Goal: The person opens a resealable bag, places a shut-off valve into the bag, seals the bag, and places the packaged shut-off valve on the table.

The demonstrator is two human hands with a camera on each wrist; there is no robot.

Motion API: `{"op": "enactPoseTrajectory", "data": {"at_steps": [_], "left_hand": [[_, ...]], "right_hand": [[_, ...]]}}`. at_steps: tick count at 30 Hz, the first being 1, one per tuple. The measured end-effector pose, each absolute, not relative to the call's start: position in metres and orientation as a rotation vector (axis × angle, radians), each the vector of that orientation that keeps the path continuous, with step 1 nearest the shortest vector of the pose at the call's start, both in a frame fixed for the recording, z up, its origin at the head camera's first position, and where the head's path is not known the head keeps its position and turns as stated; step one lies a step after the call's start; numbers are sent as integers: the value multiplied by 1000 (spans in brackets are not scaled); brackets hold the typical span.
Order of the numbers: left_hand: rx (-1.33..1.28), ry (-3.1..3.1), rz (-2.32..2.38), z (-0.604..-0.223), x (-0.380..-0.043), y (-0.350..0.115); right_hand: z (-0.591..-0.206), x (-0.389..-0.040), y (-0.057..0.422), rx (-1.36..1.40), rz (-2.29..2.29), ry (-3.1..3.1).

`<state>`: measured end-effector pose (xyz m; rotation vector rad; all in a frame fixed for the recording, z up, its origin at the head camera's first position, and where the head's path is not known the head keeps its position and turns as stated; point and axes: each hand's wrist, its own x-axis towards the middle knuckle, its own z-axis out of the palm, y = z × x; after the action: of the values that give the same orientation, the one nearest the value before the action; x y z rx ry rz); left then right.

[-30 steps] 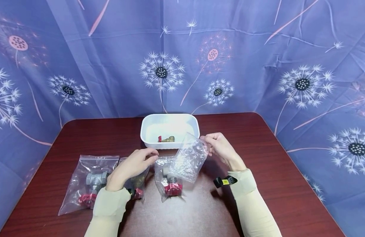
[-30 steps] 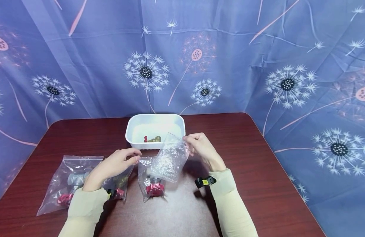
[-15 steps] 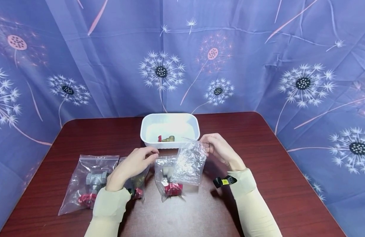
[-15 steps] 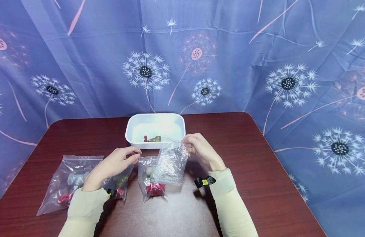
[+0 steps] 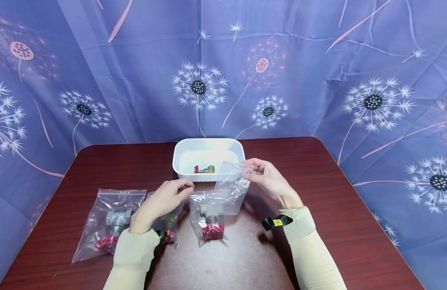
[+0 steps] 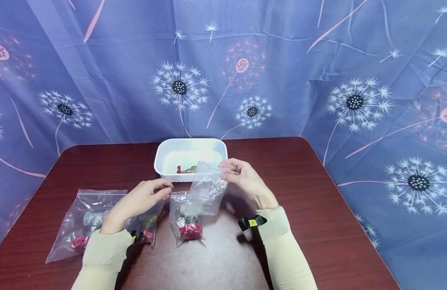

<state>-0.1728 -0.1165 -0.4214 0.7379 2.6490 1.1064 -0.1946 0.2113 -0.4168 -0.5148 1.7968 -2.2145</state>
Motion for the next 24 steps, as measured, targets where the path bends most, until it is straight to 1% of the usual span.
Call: {"op": "enactPoseTrajectory", "data": {"at_steps": [3, 8, 15, 20, 24], "left_hand": [[740, 2648, 1113, -421, -173, -117], [734, 2652, 1111, -421, -173, -118], [730, 2669, 1103, -421, -174, -120], [733, 2661, 1123, -421, -175, -121], [716, 2660, 1141, -420, -175, -124]], "right_hand": [[-417, -195, 210, -459, -2296, 1703], [-416, -194, 207, -416, -2307, 1695], [-412, -193, 191, -341, -2312, 1994], [-409, -199, 182, -294, -2379, 2146], [-405, -205, 177, -308, -2359, 2281]]}}
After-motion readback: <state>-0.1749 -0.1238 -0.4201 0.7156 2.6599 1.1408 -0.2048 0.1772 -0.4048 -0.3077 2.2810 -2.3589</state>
